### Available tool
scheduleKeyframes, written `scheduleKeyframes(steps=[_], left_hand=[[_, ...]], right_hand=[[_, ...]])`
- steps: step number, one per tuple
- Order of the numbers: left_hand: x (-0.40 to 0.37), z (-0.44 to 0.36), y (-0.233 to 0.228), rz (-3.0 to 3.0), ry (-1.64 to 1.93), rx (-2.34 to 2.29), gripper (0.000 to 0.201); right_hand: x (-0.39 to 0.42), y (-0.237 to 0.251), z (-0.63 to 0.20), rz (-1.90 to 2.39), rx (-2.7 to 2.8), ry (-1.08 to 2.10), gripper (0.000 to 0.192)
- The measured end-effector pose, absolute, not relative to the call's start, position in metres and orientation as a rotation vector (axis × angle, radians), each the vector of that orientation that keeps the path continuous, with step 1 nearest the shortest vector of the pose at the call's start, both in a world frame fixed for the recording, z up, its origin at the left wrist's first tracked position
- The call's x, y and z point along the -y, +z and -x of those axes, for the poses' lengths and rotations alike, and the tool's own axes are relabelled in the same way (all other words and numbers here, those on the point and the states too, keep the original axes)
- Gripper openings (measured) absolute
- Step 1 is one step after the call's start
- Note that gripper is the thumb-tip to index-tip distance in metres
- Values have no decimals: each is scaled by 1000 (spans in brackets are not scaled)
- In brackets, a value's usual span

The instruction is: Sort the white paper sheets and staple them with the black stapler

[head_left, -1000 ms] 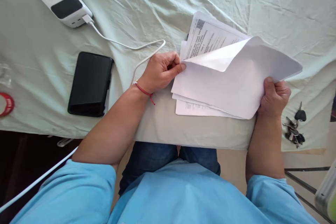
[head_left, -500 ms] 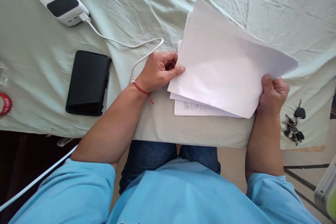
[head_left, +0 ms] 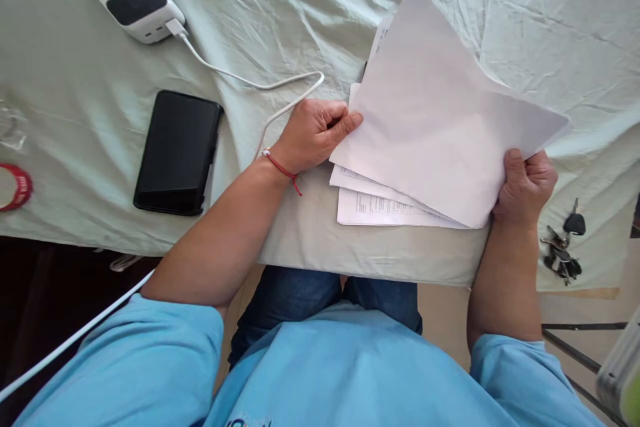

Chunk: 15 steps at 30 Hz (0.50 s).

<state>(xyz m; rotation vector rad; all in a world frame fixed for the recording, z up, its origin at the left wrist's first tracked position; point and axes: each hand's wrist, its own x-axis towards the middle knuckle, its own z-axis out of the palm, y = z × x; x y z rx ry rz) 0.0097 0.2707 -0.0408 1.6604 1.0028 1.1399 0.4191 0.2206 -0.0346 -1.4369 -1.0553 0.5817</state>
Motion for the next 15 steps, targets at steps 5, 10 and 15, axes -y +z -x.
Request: scheduleKeyframes(steps=[5, 10, 15], left_hand=[[-270, -7, -38, -1731, 1115, -995, 81], [-271, -7, -38, -1711, 1120, -969, 86], [-270, -11, -41, -1647, 1132, -959, 79]], right_hand=[[-219, -34, -417, 1426, 1072, 596, 56], [-219, -37, -420, 1405, 1100, 614, 52], [-221, -39, -425, 1414, 1070, 577, 52]])
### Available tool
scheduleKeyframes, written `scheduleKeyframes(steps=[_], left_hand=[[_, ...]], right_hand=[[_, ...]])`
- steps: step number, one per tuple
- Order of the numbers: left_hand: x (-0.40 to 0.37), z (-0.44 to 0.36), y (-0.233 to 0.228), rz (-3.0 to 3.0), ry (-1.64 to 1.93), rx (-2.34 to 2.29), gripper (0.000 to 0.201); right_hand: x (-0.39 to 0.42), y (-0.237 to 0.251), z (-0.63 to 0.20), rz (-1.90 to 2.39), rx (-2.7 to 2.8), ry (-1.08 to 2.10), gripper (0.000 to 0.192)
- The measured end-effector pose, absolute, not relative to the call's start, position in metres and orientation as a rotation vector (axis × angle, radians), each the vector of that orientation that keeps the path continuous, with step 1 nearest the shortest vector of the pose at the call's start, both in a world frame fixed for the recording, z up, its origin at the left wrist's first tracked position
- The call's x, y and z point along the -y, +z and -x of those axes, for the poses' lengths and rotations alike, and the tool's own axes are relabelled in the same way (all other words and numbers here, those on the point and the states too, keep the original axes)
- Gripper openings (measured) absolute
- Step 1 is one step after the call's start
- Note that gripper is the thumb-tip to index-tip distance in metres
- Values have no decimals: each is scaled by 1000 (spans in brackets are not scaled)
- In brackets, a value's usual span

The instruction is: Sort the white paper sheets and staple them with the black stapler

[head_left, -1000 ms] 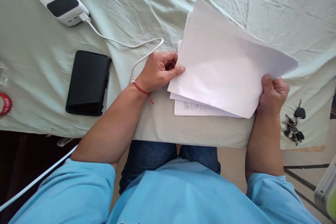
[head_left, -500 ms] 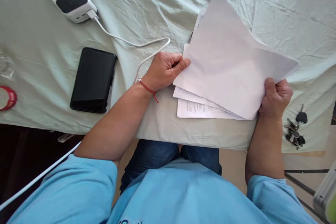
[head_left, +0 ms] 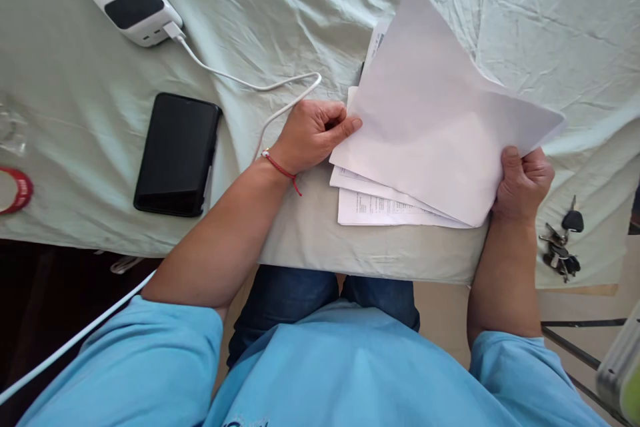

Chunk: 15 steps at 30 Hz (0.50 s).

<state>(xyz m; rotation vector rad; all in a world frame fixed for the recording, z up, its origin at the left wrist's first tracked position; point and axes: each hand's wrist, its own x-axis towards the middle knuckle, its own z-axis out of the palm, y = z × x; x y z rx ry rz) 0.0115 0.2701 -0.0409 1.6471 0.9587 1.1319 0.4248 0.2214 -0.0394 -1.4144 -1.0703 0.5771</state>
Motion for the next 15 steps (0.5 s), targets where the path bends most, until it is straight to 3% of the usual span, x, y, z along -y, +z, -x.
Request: scheduleKeyframes(steps=[7, 15], left_hand=[[-271, -12, -42, -1551, 1098, -888, 43], [-270, -8, -41, -1651, 1109, -909, 59]], right_hand=[[-224, -40, -431, 1414, 1099, 549, 52], [-222, -42, -428, 1414, 1080, 597, 59]])
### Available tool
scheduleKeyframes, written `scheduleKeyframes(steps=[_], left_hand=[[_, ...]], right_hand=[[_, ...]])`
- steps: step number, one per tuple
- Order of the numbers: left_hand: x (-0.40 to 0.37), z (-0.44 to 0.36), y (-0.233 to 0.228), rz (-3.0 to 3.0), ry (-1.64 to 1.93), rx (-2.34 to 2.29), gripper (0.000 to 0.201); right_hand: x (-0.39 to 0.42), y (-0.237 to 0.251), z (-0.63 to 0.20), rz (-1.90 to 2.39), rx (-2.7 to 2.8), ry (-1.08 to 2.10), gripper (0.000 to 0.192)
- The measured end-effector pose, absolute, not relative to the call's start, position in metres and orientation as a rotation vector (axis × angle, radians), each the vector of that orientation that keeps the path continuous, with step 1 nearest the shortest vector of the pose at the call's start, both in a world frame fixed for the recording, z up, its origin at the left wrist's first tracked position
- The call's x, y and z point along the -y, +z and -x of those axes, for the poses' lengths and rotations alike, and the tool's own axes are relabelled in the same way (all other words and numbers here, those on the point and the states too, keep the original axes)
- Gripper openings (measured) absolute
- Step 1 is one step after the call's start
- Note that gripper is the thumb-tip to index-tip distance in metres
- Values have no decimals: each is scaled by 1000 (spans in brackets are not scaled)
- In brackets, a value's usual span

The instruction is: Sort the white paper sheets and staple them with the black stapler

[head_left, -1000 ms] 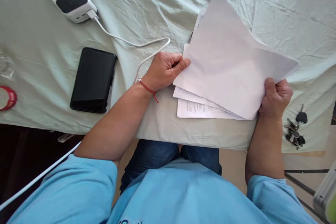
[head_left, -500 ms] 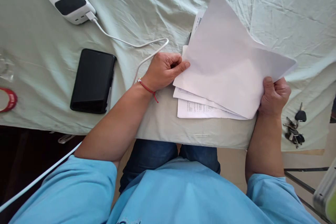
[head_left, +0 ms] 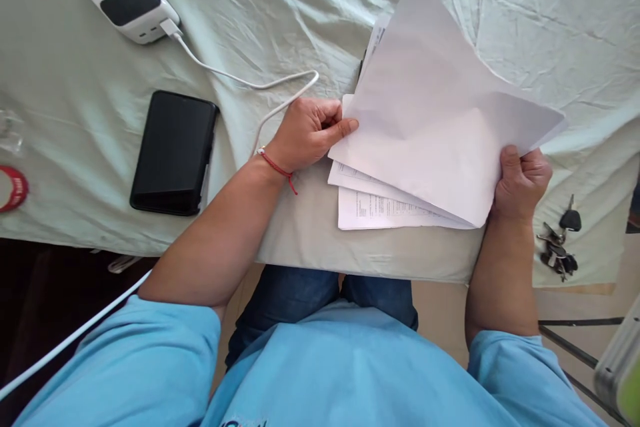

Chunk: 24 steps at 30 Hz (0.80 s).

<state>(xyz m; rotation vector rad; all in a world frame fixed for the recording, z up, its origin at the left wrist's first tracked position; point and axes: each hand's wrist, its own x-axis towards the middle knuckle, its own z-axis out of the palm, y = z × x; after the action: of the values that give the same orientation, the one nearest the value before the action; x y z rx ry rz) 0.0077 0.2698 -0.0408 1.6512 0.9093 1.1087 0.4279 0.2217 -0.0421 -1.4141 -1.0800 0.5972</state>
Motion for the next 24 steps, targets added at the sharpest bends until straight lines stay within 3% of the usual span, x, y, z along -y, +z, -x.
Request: scheduleKeyframes(steps=[7, 14, 24], left_hand=[[-270, -7, -39, -1666, 1145, -867, 67], [-269, -6, -34, -1442, 1080, -729, 23], [-268, -5, -32, -1572, 1012, -820, 32]], right_hand=[[-222, -40, -428, 1365, 1056, 590, 57], [-225, -41, -432, 1328, 988, 598, 55], [-225, -39, -432, 1328, 919, 599, 44]])
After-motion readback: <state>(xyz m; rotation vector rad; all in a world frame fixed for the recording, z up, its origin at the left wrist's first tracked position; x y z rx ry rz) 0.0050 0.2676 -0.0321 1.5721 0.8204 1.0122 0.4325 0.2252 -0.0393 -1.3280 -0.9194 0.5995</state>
